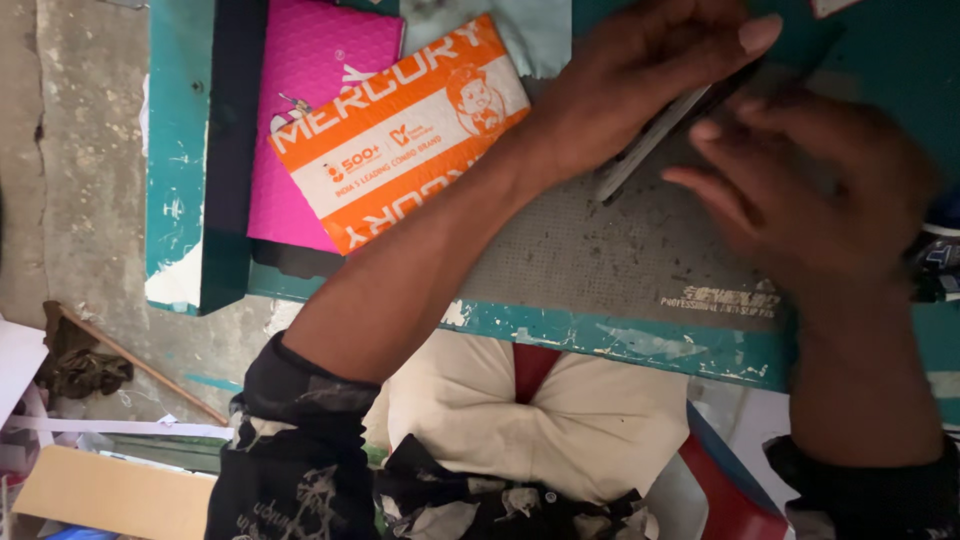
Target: The person disassembles a feature phone, removes the back cover and battery, and cleans the internal circuit board with a spray and brush. The person then reassembles the phone and places it on the table.
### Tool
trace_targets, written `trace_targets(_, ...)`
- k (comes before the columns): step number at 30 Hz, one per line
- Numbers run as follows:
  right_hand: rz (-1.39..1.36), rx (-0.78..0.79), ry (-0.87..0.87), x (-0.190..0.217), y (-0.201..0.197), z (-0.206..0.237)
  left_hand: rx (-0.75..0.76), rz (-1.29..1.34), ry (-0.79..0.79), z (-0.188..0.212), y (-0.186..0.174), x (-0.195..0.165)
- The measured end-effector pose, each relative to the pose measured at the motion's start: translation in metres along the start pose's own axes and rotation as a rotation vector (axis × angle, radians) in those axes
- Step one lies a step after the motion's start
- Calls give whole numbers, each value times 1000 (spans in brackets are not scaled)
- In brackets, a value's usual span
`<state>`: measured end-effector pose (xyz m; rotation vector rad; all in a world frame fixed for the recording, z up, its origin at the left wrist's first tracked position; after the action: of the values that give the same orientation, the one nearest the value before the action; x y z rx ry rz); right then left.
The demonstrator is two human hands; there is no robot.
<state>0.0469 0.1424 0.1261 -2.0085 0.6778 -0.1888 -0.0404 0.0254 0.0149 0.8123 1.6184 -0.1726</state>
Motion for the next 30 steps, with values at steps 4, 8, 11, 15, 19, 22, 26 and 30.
trace_targets(4, 20, 1, 6, -30, 29, 33, -34, -111, -5, -30, 3, 29)
trace_targets(8, 38, -45, -55, -52, 65, 56, -60, -149, -53, -49, -1, 61)
trace_targets(11, 5, -59, -40, -60, 84, 63, -65, -119, -36, -59, -8, 75)
trace_targets(15, 7, -64, -46, -64, 90, 65, -40, -120, -6, -64, -11, 80)
trace_targets(19, -38, -60, -32, -67, 96, 70, -35, -181, 45, -66, -16, 87)
trace_targets(22, -50, -70, -32, -69, 98, 72, -56, -226, 13, -67, -17, 93)
trace_targets(26, -52, -64, -22, -69, 96, 70, -70, -255, 75, -66, -18, 89)
trace_targets(30, -59, -51, -12, -70, 99, 75, -75, -307, 159, -66, -19, 93)
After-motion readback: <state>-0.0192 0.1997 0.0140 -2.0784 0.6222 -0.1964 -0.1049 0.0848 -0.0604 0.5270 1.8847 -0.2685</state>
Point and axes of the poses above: each hand's wrist, its own z-axis away from the middle knuckle, its own y-axis out of the palm, x = y × z, the point moved 5 cm from there along -z, towards the middle knuckle, and after that the axes turned 4 degrees about -y, right-handed, at the moved point
